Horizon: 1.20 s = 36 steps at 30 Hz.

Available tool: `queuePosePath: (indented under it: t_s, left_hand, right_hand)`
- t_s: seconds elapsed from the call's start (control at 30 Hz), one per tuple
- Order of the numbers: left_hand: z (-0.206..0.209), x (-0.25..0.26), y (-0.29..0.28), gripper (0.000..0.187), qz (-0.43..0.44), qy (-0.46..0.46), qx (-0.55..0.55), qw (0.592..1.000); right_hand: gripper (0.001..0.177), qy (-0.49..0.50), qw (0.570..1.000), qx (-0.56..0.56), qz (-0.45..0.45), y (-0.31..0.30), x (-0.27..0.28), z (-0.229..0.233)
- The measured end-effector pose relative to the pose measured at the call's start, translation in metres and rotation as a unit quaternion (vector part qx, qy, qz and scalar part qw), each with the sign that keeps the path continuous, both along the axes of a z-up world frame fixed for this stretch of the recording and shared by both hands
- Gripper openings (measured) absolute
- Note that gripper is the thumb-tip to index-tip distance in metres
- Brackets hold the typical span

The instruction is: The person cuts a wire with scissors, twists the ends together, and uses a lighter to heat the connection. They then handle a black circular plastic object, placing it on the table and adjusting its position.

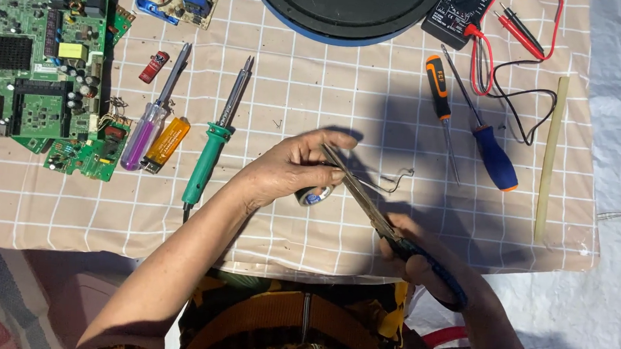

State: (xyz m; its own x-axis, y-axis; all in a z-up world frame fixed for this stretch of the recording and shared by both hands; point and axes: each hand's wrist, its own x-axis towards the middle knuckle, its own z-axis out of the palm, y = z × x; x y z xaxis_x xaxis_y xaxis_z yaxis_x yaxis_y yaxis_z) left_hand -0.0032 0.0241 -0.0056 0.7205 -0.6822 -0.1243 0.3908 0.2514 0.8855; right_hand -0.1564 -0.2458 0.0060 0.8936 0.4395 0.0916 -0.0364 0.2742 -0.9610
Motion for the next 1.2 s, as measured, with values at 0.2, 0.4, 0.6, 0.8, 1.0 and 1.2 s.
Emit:
queuePosePath:
  t_s: [0.2,0.4,0.6,0.8,1.0,1.2]
  left_hand:
    - [0.004,-0.002,0.001,0.026,0.006,0.038,-0.037,0.999]
    - [-0.011,0.001,0.008,0.016,-0.023,0.135,-0.044,0.990]
    - [0.003,0.007,0.015,0.043,-0.004,0.110,-0.032,0.993]
    - [0.019,0.009,0.033,0.050,0.023,0.028,0.016,0.999]
    - [0.055,0.027,0.033,0.036,0.102,0.108,0.091,0.985]
    - [-0.021,0.034,-0.025,0.034,0.340,0.217,-0.243,0.882]
  right_hand:
    - [0.076,0.090,0.994,0.038,0.057,-0.009,-0.002,-0.019]
    - [0.056,0.008,1.000,0.009,0.007,-0.009,-0.005,-0.004]
    - [0.056,0.070,0.996,0.054,-0.012,-0.011,-0.009,-0.024]
    - [0.054,0.058,0.998,-0.021,-0.007,-0.015,-0.010,-0.020]
    - [0.071,0.213,0.941,-0.259,0.038,-0.022,-0.013,0.035]
    - [0.090,0.202,0.979,-0.011,-0.037,-0.023,-0.029,-0.016]
